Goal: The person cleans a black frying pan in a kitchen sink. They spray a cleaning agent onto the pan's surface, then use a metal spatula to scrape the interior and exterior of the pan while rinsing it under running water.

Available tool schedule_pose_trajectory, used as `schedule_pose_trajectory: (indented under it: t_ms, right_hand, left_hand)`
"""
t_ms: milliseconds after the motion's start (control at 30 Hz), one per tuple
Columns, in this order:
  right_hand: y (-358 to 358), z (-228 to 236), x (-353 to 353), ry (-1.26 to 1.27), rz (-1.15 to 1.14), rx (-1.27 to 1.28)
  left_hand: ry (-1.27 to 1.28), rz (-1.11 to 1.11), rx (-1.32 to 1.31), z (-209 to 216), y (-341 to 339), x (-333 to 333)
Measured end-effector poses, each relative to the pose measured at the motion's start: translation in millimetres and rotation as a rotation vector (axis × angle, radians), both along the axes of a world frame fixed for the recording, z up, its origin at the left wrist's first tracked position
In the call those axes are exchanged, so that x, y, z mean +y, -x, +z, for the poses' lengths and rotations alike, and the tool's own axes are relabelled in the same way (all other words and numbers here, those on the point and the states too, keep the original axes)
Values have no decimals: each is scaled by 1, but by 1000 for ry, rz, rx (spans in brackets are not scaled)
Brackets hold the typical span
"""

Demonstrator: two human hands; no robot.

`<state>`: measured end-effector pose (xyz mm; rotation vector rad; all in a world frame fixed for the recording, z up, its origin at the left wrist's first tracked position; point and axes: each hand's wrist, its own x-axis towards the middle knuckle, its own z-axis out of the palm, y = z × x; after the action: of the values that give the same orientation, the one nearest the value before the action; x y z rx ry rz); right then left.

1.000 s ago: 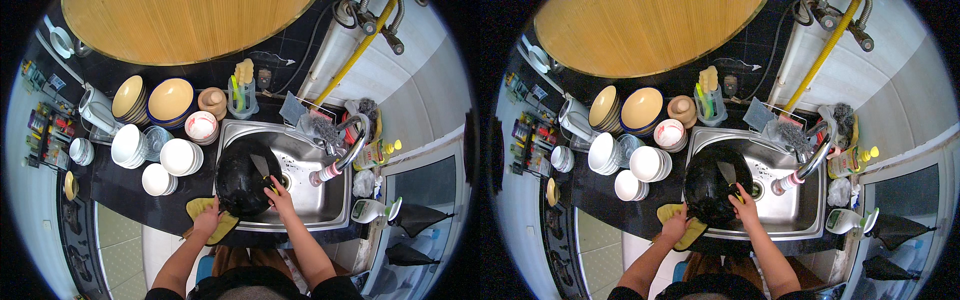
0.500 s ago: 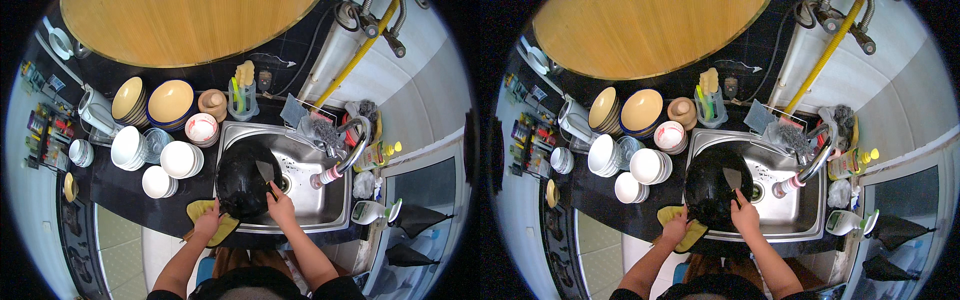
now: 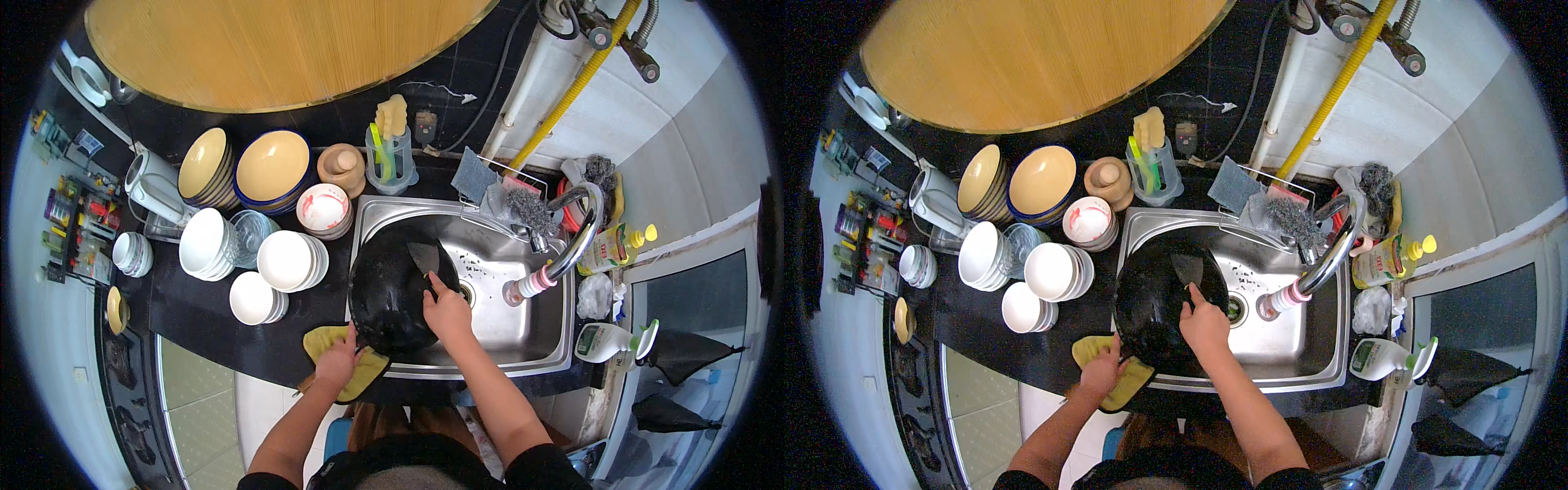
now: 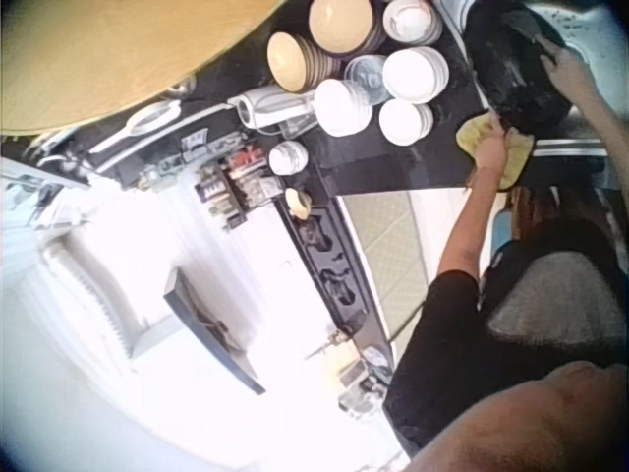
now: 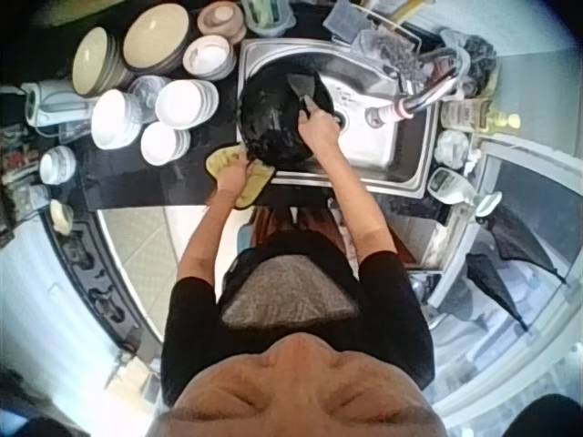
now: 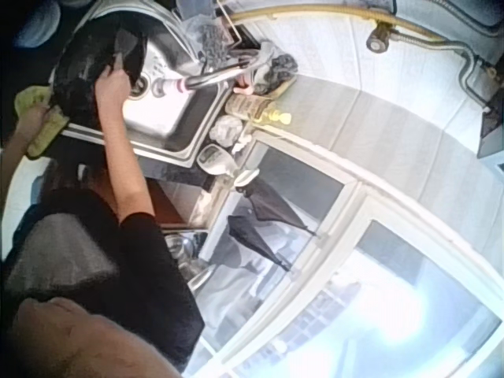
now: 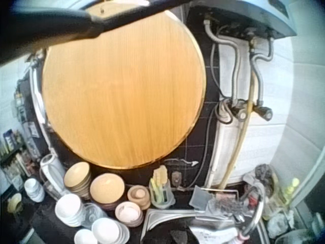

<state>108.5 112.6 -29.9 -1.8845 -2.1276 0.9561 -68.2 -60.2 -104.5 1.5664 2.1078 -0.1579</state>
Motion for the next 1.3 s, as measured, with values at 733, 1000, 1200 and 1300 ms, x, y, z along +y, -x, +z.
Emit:
schedule_pose_trajectory:
  t_ms: [733,1000,1200,1300]
  right_hand:
    - [-4,11,4,19,56,-56]
    - [-23,26,3,47,126,-134]
    - [-33,22,-10,16,159,-125]
    - [-17,8,-3,-44,128,-69]
  left_hand:
    - [-22,-27,44,-1,-1,-1]
    - [-7,-10,35,-1,-4,1]
    - [-28,7,9,1,-3,-1]
    - [-54,10,-13,1,0,-2]
